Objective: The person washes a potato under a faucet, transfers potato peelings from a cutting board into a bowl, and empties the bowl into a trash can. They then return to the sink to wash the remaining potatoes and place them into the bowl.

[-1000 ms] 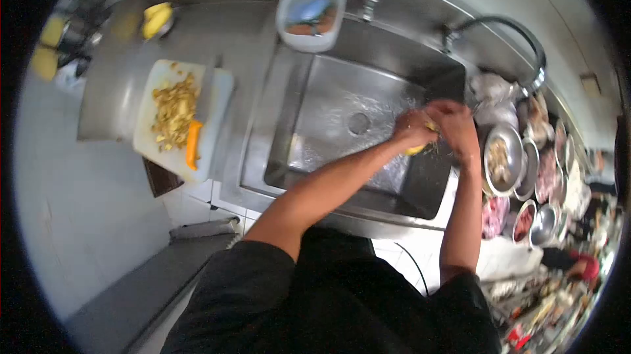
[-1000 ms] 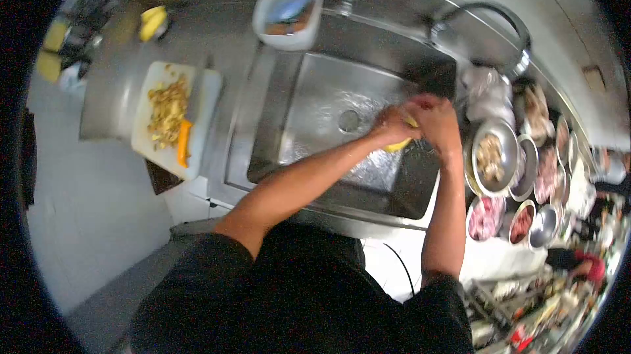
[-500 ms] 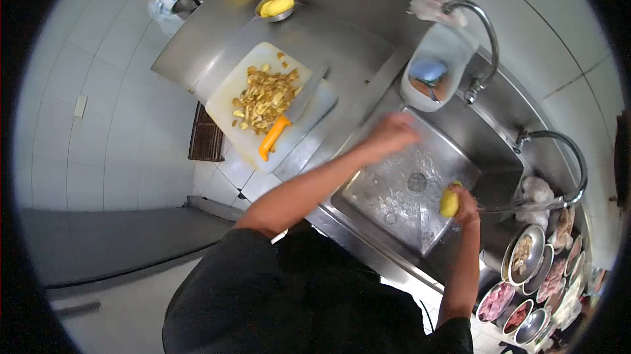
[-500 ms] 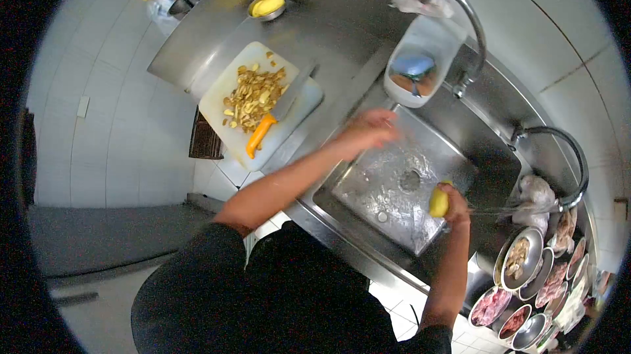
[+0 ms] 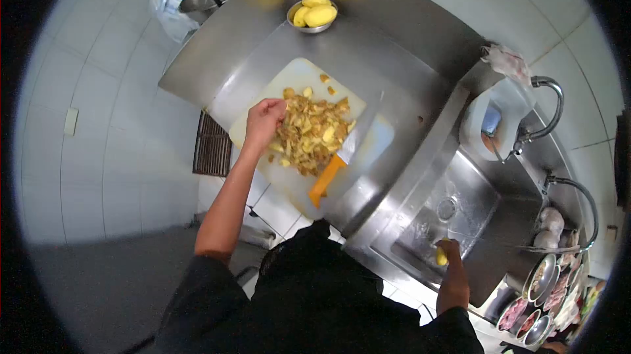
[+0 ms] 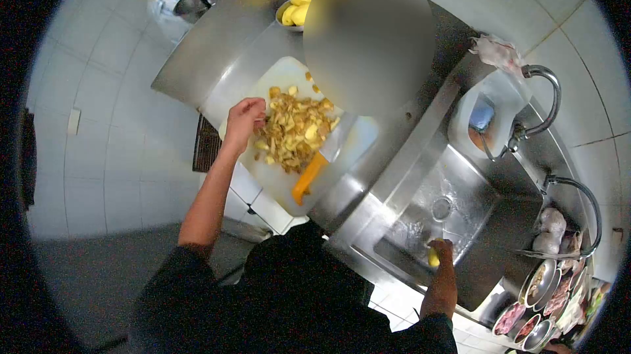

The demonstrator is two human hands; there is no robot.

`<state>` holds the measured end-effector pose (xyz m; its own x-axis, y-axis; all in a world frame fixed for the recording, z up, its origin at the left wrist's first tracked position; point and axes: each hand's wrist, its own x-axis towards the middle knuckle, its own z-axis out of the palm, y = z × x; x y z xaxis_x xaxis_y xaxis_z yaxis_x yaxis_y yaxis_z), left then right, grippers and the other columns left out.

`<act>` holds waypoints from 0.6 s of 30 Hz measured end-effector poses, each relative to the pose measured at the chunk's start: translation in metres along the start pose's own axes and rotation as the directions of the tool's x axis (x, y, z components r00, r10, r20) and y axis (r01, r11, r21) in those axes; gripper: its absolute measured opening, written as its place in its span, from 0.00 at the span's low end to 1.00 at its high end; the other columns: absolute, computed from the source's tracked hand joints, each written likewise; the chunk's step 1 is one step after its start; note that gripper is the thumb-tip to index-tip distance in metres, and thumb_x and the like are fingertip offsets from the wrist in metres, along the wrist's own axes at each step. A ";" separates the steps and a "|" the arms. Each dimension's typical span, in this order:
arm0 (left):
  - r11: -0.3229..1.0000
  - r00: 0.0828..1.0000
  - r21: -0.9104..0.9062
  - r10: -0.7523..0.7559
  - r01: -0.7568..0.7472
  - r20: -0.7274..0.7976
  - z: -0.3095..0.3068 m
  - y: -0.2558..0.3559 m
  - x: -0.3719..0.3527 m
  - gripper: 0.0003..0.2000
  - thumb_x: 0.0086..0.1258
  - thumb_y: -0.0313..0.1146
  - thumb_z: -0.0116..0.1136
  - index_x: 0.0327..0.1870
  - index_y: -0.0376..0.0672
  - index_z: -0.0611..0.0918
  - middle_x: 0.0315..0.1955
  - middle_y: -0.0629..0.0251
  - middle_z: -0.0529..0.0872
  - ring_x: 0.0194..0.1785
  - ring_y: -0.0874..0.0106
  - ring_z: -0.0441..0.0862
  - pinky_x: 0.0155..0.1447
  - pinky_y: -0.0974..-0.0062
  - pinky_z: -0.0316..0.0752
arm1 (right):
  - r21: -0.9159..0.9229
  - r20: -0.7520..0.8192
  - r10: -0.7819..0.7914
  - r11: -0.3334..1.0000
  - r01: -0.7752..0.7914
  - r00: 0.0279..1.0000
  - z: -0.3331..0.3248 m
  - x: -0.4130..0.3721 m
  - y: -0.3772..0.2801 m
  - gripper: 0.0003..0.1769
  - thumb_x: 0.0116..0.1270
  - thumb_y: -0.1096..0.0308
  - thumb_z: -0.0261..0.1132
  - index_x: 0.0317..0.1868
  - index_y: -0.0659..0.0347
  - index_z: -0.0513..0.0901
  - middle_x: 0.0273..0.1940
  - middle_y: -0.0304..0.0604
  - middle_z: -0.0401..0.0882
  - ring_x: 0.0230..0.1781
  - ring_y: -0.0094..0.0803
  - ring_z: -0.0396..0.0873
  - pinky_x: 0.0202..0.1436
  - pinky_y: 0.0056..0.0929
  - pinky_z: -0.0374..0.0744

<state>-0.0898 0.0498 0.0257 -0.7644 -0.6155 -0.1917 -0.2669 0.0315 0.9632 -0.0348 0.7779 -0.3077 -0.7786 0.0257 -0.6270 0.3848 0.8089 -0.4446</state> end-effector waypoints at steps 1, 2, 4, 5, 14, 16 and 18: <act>0.999 0.999 0.029 0.025 -0.026 0.026 -0.005 -0.001 0.008 0.11 0.65 0.32 0.62 0.43 0.35 0.82 0.31 0.69 0.82 0.30 0.81 0.75 0.34 0.82 0.71 | -0.353 -0.025 -0.097 0.932 0.082 0.995 -0.003 -0.018 -0.018 0.24 0.48 0.49 0.72 0.33 0.65 0.85 0.30 0.53 0.84 0.33 0.45 0.83 0.43 0.45 0.80; 0.997 0.996 0.062 0.041 -0.045 0.074 -0.006 -0.003 0.013 0.10 0.65 0.32 0.62 0.42 0.34 0.82 0.30 0.69 0.82 0.30 0.81 0.75 0.34 0.81 0.71 | -0.562 0.033 -0.171 0.812 0.160 0.985 0.004 -0.016 -0.014 0.22 0.53 0.46 0.67 0.36 0.56 0.86 0.34 0.50 0.85 0.37 0.46 0.83 0.46 0.42 0.80; 0.987 0.987 0.144 0.048 -0.071 0.154 -0.002 0.001 0.023 0.09 0.65 0.31 0.63 0.38 0.33 0.83 0.28 0.70 0.82 0.29 0.81 0.75 0.35 0.82 0.71 | -0.614 0.038 -0.278 0.751 0.242 0.960 0.014 0.000 0.037 0.23 0.59 0.42 0.59 0.36 0.52 0.87 0.37 0.42 0.87 0.40 0.43 0.83 0.47 0.37 0.80; 0.986 0.980 0.144 0.060 -0.088 0.190 0.004 0.004 0.026 0.09 0.64 0.30 0.63 0.38 0.33 0.83 0.27 0.70 0.82 0.30 0.81 0.75 0.35 0.82 0.72 | -0.684 0.149 -0.001 0.722 0.103 0.989 0.006 -0.007 0.002 0.24 0.61 0.42 0.59 0.33 0.55 0.86 0.35 0.42 0.87 0.38 0.38 0.84 0.44 0.38 0.80; 0.985 0.800 0.014 0.130 -0.171 0.586 0.104 0.045 -0.010 0.05 0.61 0.23 0.64 0.36 0.34 0.84 0.26 0.70 0.82 0.29 0.80 0.75 0.36 0.83 0.70 | 0.694 -0.282 0.566 0.678 -0.242 0.774 -0.108 -0.030 -0.013 0.07 0.56 0.71 0.67 0.33 0.67 0.83 0.34 0.50 0.82 0.29 0.38 0.82 0.32 0.35 0.85; 0.975 0.709 -0.005 0.167 -0.224 0.686 0.135 0.052 -0.039 0.05 0.59 0.22 0.65 0.36 0.35 0.84 0.26 0.69 0.83 0.30 0.80 0.76 0.37 0.83 0.72 | 0.843 -0.284 0.506 0.536 -0.039 0.815 -0.139 -0.040 -0.017 0.02 0.59 0.78 0.64 0.31 0.70 0.81 0.29 0.51 0.81 0.26 0.36 0.81 0.28 0.32 0.85; 0.964 0.559 -0.068 0.206 -0.257 0.803 0.176 0.057 -0.083 0.06 0.56 0.22 0.67 0.34 0.37 0.85 0.27 0.67 0.84 0.32 0.79 0.79 0.37 0.81 0.74 | 0.931 -0.245 0.606 0.364 0.010 0.757 -0.171 -0.058 -0.080 0.08 0.58 0.73 0.68 0.32 0.72 0.83 0.31 0.50 0.84 0.28 0.33 0.84 0.29 0.28 0.83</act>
<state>-0.1446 0.2411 0.0630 -0.9535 0.2952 -0.0603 -0.0207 0.1355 0.9906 -0.1054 0.8127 -0.1263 -0.4779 0.6532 -0.5873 0.5940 -0.2522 -0.7639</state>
